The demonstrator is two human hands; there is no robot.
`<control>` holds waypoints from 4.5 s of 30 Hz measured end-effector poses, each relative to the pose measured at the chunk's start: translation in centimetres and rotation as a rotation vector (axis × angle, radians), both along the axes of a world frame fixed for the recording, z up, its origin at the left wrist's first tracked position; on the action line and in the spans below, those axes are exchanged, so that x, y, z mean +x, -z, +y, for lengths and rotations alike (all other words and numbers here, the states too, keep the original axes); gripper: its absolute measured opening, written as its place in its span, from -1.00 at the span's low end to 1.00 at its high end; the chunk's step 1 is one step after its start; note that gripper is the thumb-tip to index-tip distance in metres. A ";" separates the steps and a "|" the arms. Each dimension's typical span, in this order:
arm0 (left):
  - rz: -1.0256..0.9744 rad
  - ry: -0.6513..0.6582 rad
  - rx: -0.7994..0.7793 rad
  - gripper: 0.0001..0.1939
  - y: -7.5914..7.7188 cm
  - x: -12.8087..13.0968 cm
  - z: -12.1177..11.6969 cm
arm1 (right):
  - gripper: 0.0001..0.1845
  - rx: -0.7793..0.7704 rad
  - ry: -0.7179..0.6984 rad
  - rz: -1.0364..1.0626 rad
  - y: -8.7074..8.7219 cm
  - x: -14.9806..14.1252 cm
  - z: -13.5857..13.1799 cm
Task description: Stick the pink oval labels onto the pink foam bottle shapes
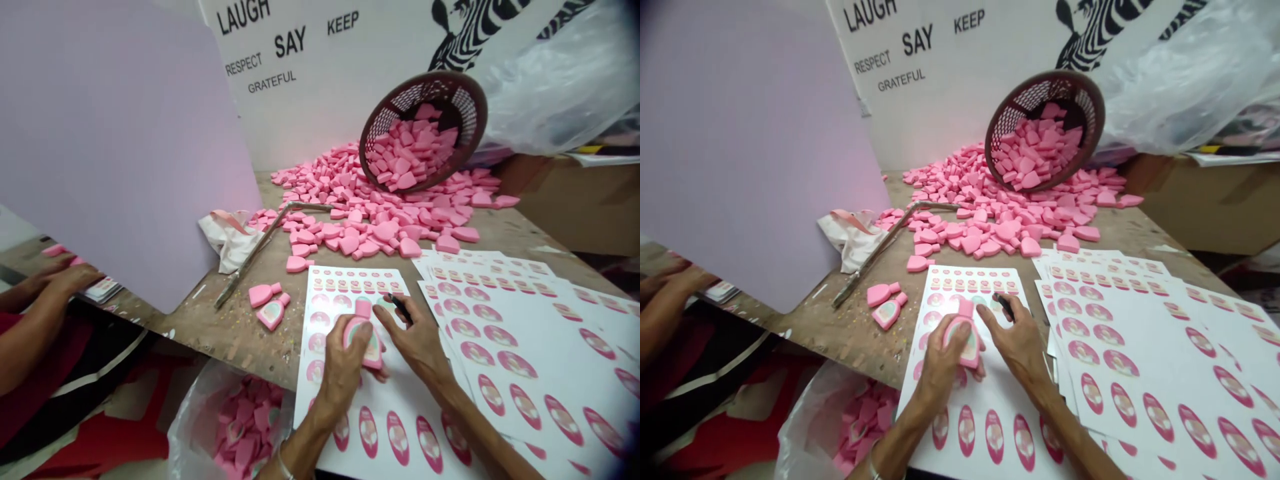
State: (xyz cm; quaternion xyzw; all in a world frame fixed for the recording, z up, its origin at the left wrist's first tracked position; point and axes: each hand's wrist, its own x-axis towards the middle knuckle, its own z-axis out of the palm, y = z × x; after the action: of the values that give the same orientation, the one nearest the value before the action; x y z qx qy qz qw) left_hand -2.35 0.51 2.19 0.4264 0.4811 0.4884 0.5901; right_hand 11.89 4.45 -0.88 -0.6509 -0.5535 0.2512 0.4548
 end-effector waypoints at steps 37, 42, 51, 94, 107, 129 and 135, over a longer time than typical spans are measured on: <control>0.149 -0.012 -0.024 -0.63 2.3 -0.1 6.0 | -0.81 0.138 -0.185 -0.688 2.3 2.5 4.8; 0.191 0.005 0.037 -0.54 3.7 0.3 6.6 | -0.81 0.144 -0.168 -0.728 2.5 2.0 4.6; 0.183 -0.009 0.071 -0.57 3.6 0.2 6.5 | -0.85 0.099 -0.151 -0.717 2.5 1.9 5.0; -0.393 0.028 -0.031 -0.39 -0.1 0.0 3.8 | -0.67 0.128 -0.176 0.109 -3.3 -1.2 -0.2; -0.342 -0.004 -0.016 -0.41 0.0 -0.1 3.8 | -0.75 0.173 -0.189 0.070 -3.8 -1.6 -0.2; 0.180 -0.173 0.084 -0.61 0.8 -3.5 2.2 | -0.39 -0.049 -0.019 -0.192 -0.6 0.9 4.9; 0.885 -0.591 0.054 -0.52 3.8 -13.2 5.2 | -0.35 -0.249 0.277 -0.460 -0.4 8.2 14.4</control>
State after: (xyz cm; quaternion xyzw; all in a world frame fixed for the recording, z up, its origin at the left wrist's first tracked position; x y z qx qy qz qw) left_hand -15.59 5.67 -1.58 0.4530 0.7708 0.4197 0.1568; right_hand 20.10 18.90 -0.47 -0.8108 -0.5129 0.0987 0.2640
